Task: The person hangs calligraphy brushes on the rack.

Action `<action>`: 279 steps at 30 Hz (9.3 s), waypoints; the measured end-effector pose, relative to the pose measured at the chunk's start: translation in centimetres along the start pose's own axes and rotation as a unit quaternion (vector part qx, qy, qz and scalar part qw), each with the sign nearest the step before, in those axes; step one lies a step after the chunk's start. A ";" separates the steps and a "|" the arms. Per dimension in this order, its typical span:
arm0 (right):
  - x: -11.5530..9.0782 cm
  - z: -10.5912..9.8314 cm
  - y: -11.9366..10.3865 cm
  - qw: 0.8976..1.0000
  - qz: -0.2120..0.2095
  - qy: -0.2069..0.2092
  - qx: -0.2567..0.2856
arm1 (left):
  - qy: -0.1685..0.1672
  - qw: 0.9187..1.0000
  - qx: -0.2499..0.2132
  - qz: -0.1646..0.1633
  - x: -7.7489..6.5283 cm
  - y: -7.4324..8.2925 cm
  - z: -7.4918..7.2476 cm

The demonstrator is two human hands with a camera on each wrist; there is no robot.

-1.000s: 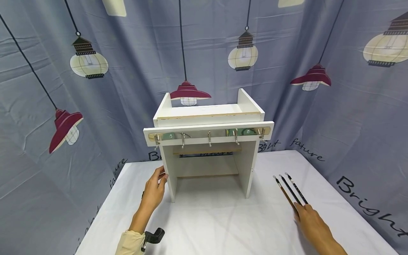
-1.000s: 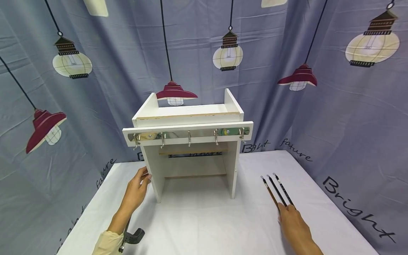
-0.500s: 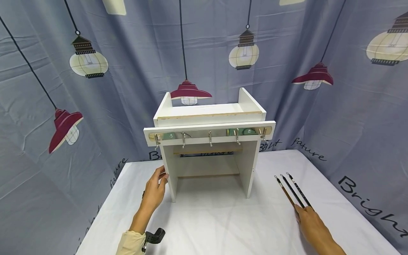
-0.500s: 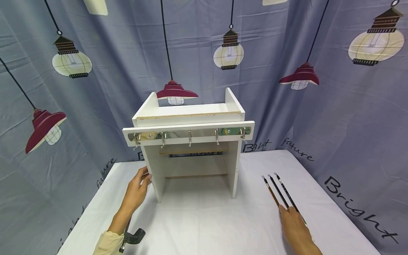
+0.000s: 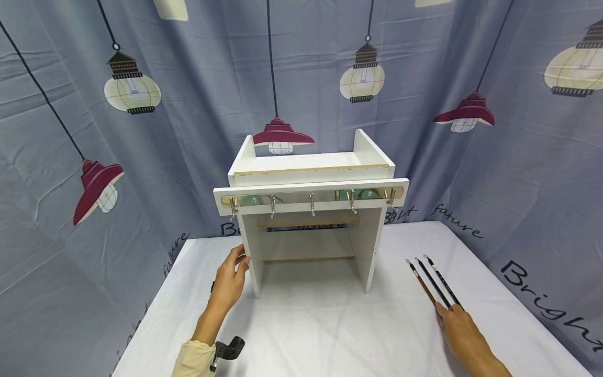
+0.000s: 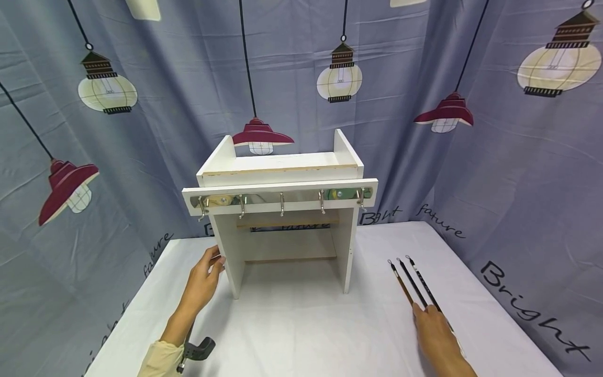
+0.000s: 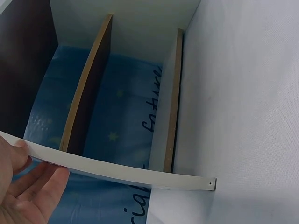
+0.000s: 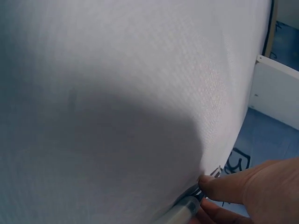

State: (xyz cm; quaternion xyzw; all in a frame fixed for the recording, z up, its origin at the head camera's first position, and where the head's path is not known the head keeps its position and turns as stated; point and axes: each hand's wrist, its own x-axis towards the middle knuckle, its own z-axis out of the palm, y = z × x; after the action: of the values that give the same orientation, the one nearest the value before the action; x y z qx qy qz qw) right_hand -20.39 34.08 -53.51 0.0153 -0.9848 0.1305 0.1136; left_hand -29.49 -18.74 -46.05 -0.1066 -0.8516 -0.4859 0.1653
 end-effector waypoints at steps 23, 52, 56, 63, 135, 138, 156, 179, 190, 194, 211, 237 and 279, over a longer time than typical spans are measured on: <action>0.2 0.6 0.2 0.999 -0.029 0.035 -0.019 | -0.009 1.000 0.003 -0.020 0.1 0.1 0.0; -2.4 -4.0 -4.3 0.981 -0.022 0.191 0.037 | -0.015 0.999 -0.002 -0.030 0.0 0.3 -0.1; -3.3 -5.3 -5.9 0.976 0.006 0.209 0.052 | -0.014 0.999 -0.002 -0.031 0.1 0.3 0.0; -4.7 -6.8 -8.5 0.959 0.025 0.276 0.059 | -0.012 0.999 0.001 -0.030 0.1 0.2 0.0; -1.3 -0.8 -13.7 0.932 -0.044 0.306 0.189 | -0.010 1.000 -0.001 -0.029 -0.1 0.0 0.1; -0.5 -0.4 -13.8 0.937 -0.040 0.286 0.195 | -0.011 1.000 -0.003 -0.025 -0.1 -0.2 0.2; 3.7 0.6 -14.4 0.936 -0.028 0.254 0.243 | -0.015 1.000 -0.007 -0.027 -0.1 0.0 0.1; 4.8 1.9 -14.1 0.948 -0.012 0.238 0.210 | -0.015 0.999 -0.004 -0.029 -0.2 0.0 0.2; 4.2 1.2 -13.5 0.952 -0.005 0.231 0.200 | -0.020 0.999 -0.005 -0.031 -0.2 0.0 0.1; 3.5 1.1 -12.3 0.956 -0.012 0.232 0.179 | -0.023 0.999 -0.006 -0.032 -0.2 -0.1 0.1; 1.0 -0.7 -3.1 0.980 0.020 0.184 0.073 | -0.025 0.999 -0.006 -0.032 -0.1 -0.3 0.3; 1.4 0.1 1.9 0.999 0.026 0.046 0.001 | -0.022 0.999 -0.009 -0.030 -0.1 -0.2 0.2; 1.9 0.6 2.1 0.999 0.018 0.022 -0.035 | -0.021 0.999 -0.012 -0.026 0.0 -0.2 0.1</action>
State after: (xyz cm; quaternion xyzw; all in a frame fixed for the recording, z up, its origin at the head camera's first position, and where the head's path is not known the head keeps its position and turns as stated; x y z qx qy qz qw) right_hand -22.53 35.96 -54.12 -0.0093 -0.9862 0.0979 0.1334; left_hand -29.56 -18.72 -46.22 -0.0965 -0.8516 -0.4976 0.1335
